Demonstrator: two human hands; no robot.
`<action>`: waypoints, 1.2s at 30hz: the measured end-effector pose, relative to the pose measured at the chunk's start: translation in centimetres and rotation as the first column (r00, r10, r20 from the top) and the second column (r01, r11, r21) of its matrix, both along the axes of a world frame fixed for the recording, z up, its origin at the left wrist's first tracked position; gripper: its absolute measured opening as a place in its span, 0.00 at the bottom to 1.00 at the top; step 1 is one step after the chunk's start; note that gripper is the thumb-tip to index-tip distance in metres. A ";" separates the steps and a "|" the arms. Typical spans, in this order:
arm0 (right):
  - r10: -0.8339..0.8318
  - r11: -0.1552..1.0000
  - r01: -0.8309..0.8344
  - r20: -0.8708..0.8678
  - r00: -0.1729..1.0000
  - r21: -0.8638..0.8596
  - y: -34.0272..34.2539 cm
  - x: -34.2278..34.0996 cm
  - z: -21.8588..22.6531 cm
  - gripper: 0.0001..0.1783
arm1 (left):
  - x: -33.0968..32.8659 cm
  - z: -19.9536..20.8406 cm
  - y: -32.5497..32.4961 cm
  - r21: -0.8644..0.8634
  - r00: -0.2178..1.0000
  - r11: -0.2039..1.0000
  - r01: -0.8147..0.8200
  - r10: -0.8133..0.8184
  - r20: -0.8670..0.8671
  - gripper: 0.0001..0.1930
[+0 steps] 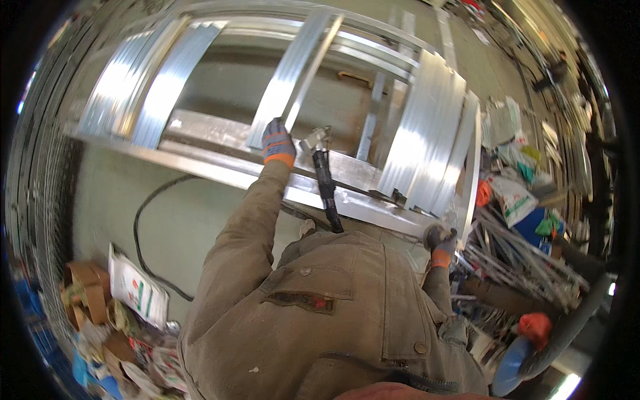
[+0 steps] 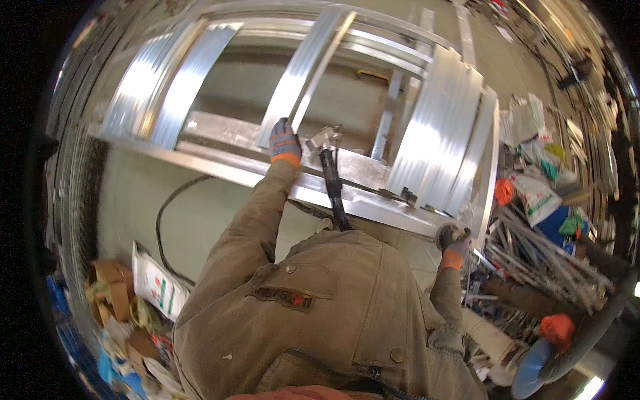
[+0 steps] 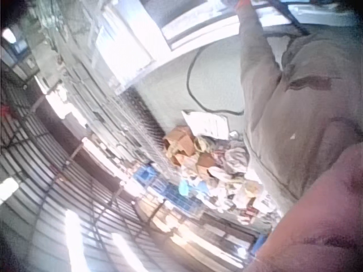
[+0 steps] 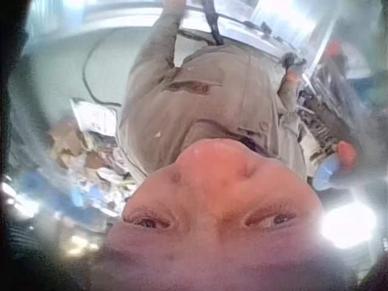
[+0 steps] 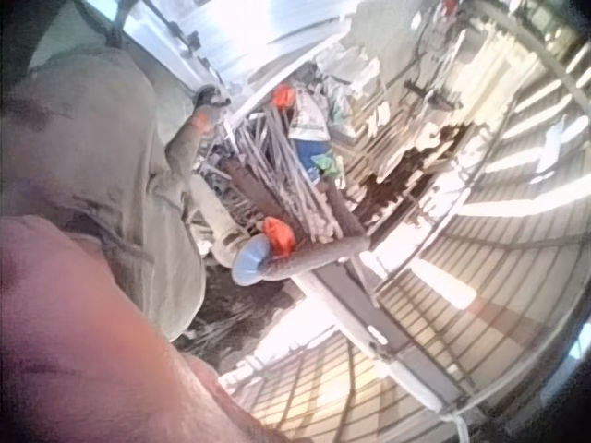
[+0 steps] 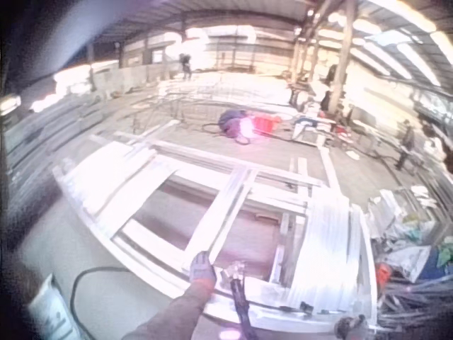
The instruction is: The person welds aluminum frame sections using a handheld welding gun, then grinds weld seams with an angle grinder. They repeatedly position, tack, and weld crossbars on a rectangular frame, then smooth the joints. The frame remains on a workbench throughout.
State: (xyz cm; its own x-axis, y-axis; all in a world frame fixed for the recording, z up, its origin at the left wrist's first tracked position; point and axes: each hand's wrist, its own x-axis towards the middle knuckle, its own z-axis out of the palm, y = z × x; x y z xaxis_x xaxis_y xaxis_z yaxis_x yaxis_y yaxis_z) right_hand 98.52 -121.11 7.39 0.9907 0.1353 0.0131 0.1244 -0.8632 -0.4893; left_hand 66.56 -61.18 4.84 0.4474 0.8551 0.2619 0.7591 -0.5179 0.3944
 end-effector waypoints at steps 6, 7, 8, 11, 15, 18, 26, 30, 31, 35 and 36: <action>-0.036 0.996 0.040 0.049 0.998 -0.081 0.1 0.0 -0.2 0.51 | 0.6 4.6 -3.5 -0.011 0.932 0.972 0.236 -0.223 0.285 0.25; -0.030 0.998 0.031 0.008 1.000 -0.062 0.0 -0.1 -0.1 0.50 | 0.8 5.6 -4.8 0.052 0.898 0.954 0.296 -0.297 0.324 0.24; -0.045 0.996 0.043 -0.025 0.999 -0.077 0.0 -0.2 0.0 0.49 | 1.2 6.6 -6.4 0.097 0.872 0.934 0.343 -0.355 0.338 0.23; -0.058 0.998 0.056 -0.076 0.995 -0.029 -0.3 -0.6 0.7 0.49 | 2.5 9.3 -12.0 0.043 0.821 0.871 0.489 -0.477 0.315 0.22; 0.025 0.999 -0.023 -0.036 0.999 0.045 -1.2 -0.9 1.9 0.49 | 4.3 10.7 -20.8 0.006 0.736 0.785 0.619 -0.583 0.344 0.25; 0.052 0.986 -0.041 -0.067 0.996 0.163 -3.3 -0.5 3.2 0.48 | 5.6 10.0 -27.5 -0.025 0.648 0.691 0.723 -0.665 0.372 0.25; 0.009 0.969 -0.005 -0.013 1.000 0.249 -15.8 3.7 5.2 0.49 | 8.7 6.4 -38.6 -0.195 0.542 0.506 0.840 -0.790 0.287 0.25; -0.002 0.990 0.011 -0.061 0.998 0.143 -21.9 7.9 5.1 0.53 | 8.7 5.5 -40.9 -0.202 0.526 0.488 0.849 -0.818 0.232 0.25; -0.025 0.985 0.053 -0.169 0.985 0.163 -23.3 8.6 5.3 0.53 | 8.7 5.6 -41.2 -0.228 0.556 0.512 0.828 -0.804 0.210 0.24; -0.051 0.986 0.068 -0.115 0.992 0.153 -25.5 12.2 6.7 0.54 | 9.8 7.1 -41.8 -0.312 0.655 0.613 0.726 -0.754 0.042 0.26; -0.028 0.985 0.041 -0.080 0.996 0.166 -25.7 13.3 7.2 0.54 | 10.6 7.6 -42.2 -0.334 0.676 0.636 0.696 -0.737 0.004 0.25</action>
